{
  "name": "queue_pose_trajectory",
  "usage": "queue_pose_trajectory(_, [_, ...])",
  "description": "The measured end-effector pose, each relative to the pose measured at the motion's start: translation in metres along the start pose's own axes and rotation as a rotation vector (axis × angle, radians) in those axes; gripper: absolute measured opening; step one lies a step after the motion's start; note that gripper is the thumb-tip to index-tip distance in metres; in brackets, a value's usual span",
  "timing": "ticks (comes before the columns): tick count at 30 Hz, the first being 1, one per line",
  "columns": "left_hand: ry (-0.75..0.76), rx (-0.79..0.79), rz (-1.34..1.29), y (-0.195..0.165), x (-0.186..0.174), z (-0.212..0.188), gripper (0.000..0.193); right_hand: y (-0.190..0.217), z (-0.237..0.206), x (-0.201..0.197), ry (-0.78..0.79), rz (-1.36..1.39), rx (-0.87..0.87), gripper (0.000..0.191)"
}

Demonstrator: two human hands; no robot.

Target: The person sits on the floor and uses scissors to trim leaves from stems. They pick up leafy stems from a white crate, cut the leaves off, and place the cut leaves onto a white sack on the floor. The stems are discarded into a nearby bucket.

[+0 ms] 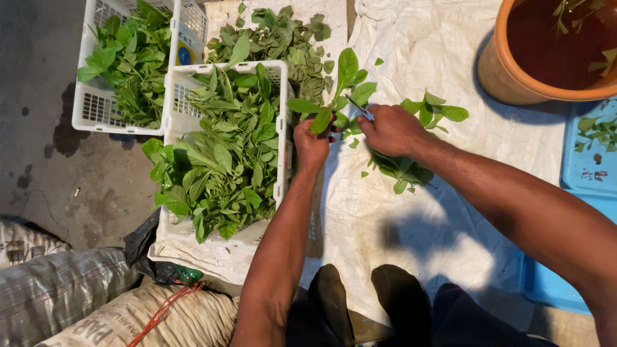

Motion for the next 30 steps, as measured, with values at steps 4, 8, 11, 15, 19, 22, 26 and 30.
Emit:
queue_pose_trajectory(4, [0.005,-0.058,-0.036,0.004,-0.003,0.003,0.018,-0.013,-0.005,-0.006,0.046,-0.037,0.089,0.043])
queue_pose_trajectory(8, [0.059,-0.036,-0.021,0.004,0.000,0.002,0.018,-0.009,0.003,-0.010,0.029,-0.065,0.033,0.044])
queue_pose_trajectory(11, [0.113,-0.080,-0.048,0.007,0.007,0.000,0.017,-0.002,0.009,-0.011,0.008,-0.068,-0.035,0.043])
queue_pose_trajectory(15, [0.136,-0.159,0.072,0.011,0.004,0.000,0.017,-0.007,0.009,-0.012,0.029,-0.134,0.009,0.041])
queue_pose_trajectory(19, [0.166,-0.126,0.173,0.011,-0.002,0.002,0.020,-0.021,0.003,-0.019,0.073,-0.251,0.024,0.041])
queue_pose_trajectory(22, [0.195,-0.027,0.187,0.008,-0.001,0.001,0.019,-0.023,0.004,-0.019,0.107,-0.343,-0.040,0.038])
queue_pose_trajectory(26, [0.256,0.035,0.188,0.008,0.005,-0.003,0.018,-0.020,0.007,-0.011,0.150,-0.413,-0.087,0.039])
queue_pose_trajectory(30, [0.324,0.041,0.220,0.008,0.012,-0.008,0.016,-0.011,0.010,-0.008,0.175,-0.430,-0.107,0.040])
Point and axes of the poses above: each hand's wrist, its own z-axis towards the middle knuckle, its own x-axis out of the palm, y = z × x, the point moved 7 cm from there along z, towards the middle knuckle, and after that the axes turned 6 degrees about z, right-handed, at the moved point
